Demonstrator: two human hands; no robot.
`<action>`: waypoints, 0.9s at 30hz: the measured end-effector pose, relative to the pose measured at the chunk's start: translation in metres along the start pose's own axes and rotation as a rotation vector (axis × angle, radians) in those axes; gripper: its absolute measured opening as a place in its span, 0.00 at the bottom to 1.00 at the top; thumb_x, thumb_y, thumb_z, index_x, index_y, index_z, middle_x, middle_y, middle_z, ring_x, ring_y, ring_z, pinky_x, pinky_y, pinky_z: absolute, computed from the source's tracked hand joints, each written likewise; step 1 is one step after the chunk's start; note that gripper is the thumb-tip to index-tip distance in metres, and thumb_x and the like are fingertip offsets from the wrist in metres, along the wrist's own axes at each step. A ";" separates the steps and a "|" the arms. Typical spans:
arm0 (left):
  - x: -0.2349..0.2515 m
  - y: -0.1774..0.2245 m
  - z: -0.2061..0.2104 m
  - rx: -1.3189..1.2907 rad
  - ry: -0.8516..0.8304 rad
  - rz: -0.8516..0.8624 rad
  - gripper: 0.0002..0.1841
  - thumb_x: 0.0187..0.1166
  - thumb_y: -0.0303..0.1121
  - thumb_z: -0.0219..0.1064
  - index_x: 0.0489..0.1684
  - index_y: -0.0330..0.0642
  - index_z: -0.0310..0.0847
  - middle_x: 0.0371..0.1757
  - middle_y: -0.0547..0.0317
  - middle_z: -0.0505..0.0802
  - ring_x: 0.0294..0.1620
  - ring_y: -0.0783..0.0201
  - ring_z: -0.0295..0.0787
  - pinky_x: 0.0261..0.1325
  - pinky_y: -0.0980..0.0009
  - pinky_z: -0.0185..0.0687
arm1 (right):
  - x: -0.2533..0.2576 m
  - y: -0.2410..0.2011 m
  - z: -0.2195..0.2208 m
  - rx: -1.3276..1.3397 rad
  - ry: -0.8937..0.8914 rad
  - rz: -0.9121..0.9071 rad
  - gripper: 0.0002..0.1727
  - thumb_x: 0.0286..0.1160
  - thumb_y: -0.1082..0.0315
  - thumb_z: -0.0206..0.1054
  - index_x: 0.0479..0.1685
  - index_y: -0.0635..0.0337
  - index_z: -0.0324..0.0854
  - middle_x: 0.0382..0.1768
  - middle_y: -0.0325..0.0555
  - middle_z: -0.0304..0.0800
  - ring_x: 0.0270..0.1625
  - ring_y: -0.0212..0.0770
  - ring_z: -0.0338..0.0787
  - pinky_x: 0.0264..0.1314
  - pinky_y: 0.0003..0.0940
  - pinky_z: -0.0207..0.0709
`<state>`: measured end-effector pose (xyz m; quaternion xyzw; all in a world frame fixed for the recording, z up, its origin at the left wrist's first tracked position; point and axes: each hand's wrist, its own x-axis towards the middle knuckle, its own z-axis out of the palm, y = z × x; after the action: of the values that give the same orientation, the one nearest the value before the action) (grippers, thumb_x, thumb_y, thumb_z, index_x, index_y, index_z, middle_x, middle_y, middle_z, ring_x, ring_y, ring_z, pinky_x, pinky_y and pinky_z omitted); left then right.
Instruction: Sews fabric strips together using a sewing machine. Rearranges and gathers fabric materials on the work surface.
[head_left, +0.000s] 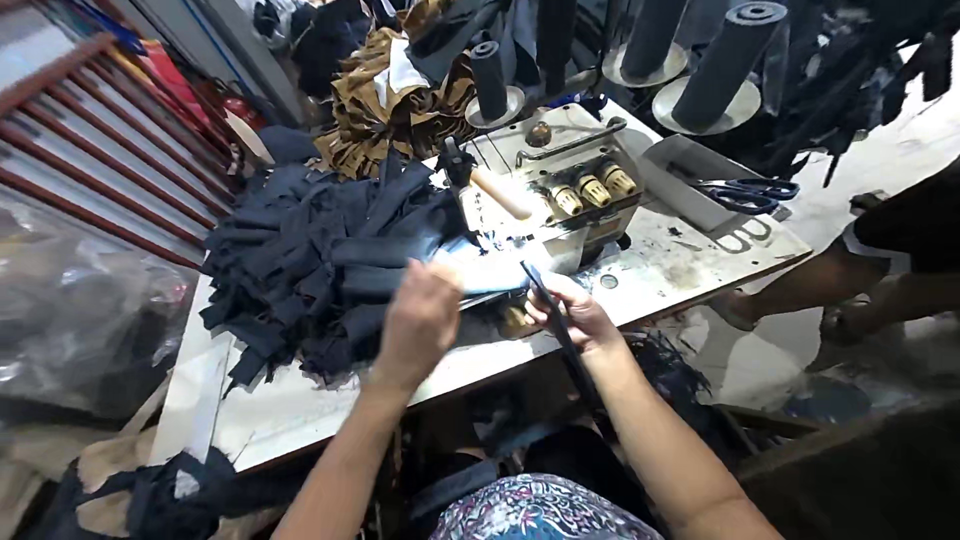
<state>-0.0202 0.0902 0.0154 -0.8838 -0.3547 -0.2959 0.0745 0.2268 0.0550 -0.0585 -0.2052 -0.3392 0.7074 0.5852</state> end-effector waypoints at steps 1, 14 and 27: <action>-0.005 0.007 0.019 -0.060 -0.048 0.055 0.15 0.84 0.32 0.62 0.60 0.37 0.90 0.60 0.44 0.93 0.67 0.44 0.89 0.79 0.41 0.73 | 0.001 0.005 -0.008 0.059 0.001 0.011 0.13 0.82 0.56 0.58 0.32 0.47 0.83 0.19 0.29 0.79 0.22 0.25 0.81 0.33 0.23 0.82; -0.007 0.032 0.028 0.089 -0.179 -0.069 0.27 0.77 0.57 0.65 0.64 0.48 0.90 0.69 0.53 0.91 0.76 0.41 0.81 0.76 0.40 0.74 | 0.011 0.004 -0.006 0.432 0.107 -0.073 0.18 0.93 0.53 0.48 0.47 0.52 0.81 0.16 0.30 0.74 0.16 0.23 0.78 0.25 0.16 0.77; 0.030 0.000 0.023 -0.119 -0.331 -0.123 0.27 0.91 0.48 0.46 0.75 0.44 0.82 0.80 0.52 0.83 0.88 0.47 0.68 0.90 0.41 0.53 | 0.004 0.002 0.011 -0.117 0.306 -0.061 0.18 0.93 0.56 0.45 0.47 0.52 0.80 0.14 0.33 0.74 0.16 0.28 0.78 0.23 0.23 0.80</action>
<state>0.0079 0.1153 0.0138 -0.8999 -0.3974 -0.1710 -0.0555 0.2168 0.0562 -0.0521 -0.3341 -0.2929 0.6287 0.6382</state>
